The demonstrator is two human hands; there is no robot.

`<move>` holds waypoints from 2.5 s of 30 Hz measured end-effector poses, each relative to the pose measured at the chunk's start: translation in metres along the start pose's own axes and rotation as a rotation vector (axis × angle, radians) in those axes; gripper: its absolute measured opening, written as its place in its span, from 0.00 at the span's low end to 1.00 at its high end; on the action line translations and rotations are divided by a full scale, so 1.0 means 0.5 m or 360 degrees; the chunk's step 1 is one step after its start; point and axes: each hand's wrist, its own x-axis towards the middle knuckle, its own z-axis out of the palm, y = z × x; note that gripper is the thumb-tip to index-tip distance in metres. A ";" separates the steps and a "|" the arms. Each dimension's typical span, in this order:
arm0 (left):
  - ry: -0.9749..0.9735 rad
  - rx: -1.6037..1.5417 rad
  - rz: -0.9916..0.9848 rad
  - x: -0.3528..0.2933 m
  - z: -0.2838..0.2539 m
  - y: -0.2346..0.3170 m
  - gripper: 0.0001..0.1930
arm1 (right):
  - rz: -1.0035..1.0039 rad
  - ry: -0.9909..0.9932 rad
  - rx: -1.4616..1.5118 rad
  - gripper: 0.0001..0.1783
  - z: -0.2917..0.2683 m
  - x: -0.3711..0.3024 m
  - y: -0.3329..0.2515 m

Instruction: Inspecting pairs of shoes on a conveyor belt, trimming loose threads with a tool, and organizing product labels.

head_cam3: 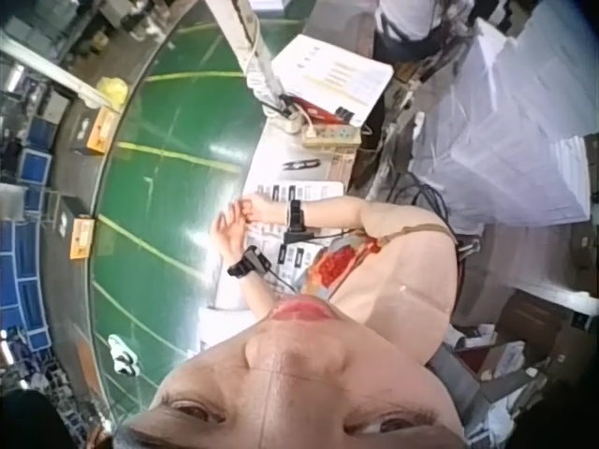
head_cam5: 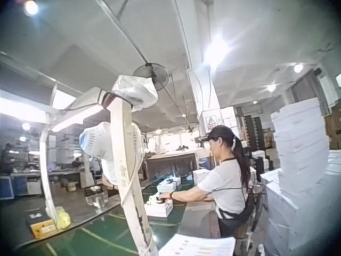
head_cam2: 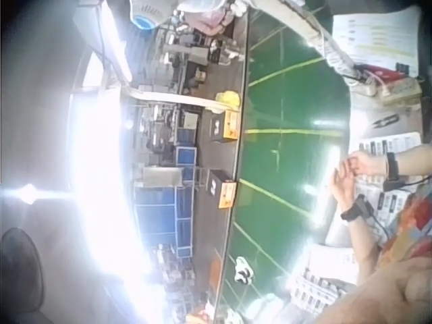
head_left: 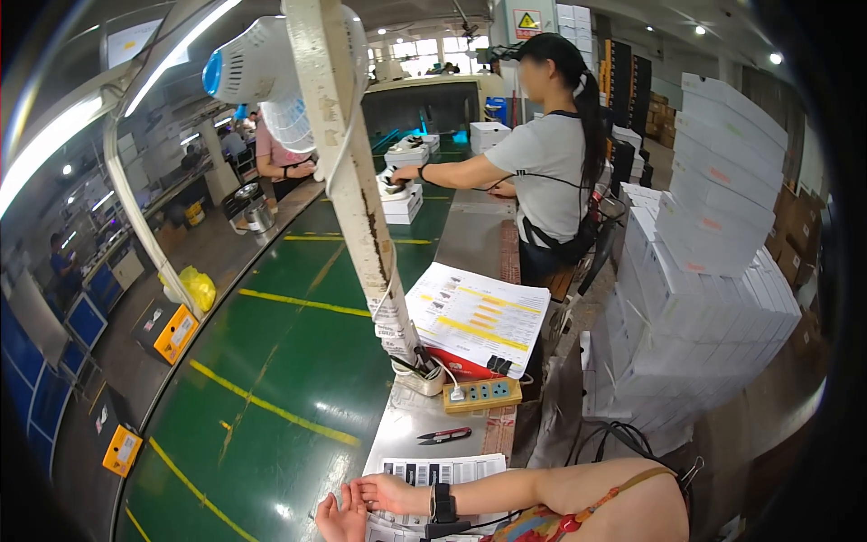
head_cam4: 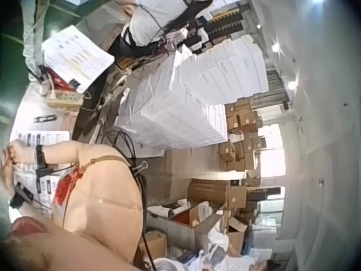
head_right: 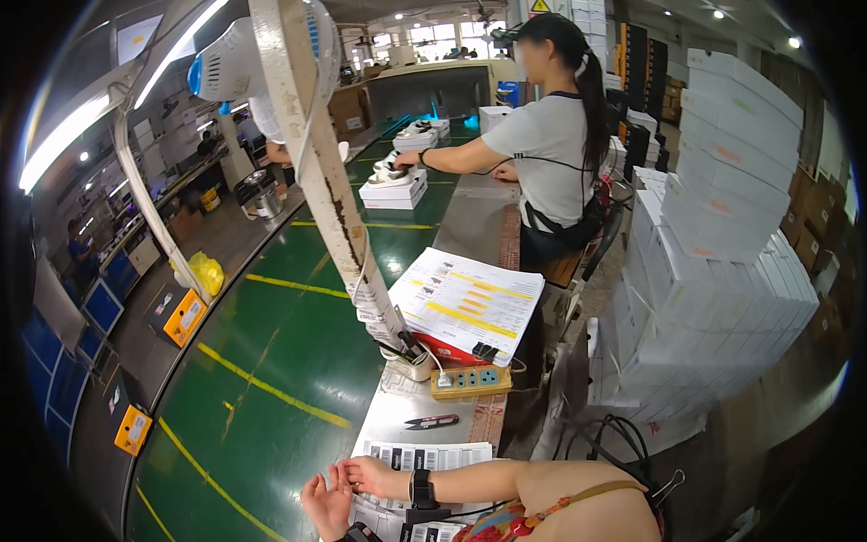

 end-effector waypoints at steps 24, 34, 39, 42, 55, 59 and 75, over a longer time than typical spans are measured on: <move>-0.0013 -0.0271 -0.0230 -0.003 -0.004 0.028 0.13 | -0.0049 -0.0109 -0.0003 0.17 -0.002 -0.026 -0.006; -0.0456 0.1493 0.1026 -0.262 0.176 -0.073 0.09 | -0.0050 -0.0201 0.0036 0.16 -0.008 -0.010 0.003; -0.0961 0.2050 0.1246 -0.413 0.249 -0.086 0.11 | -0.0037 -0.0248 -0.0092 0.16 -0.014 0.002 0.001; -0.1507 0.2300 0.1300 -0.464 0.281 -0.064 0.11 | -0.0046 -0.0249 -0.0112 0.15 -0.009 -0.005 -0.006; -0.2743 0.2342 0.0964 -0.438 0.405 -0.151 0.20 | 0.0058 -0.0362 -0.0070 0.14 -0.009 0.006 -0.022; -0.2849 0.2046 0.1188 -0.398 0.390 -0.195 0.24 | 0.0031 -0.0371 -0.0025 0.14 -0.010 0.011 -0.017; -0.2967 0.1770 0.1065 -0.380 0.446 -0.275 0.19 | 0.0075 -0.0379 -0.0078 0.13 -0.004 0.021 -0.018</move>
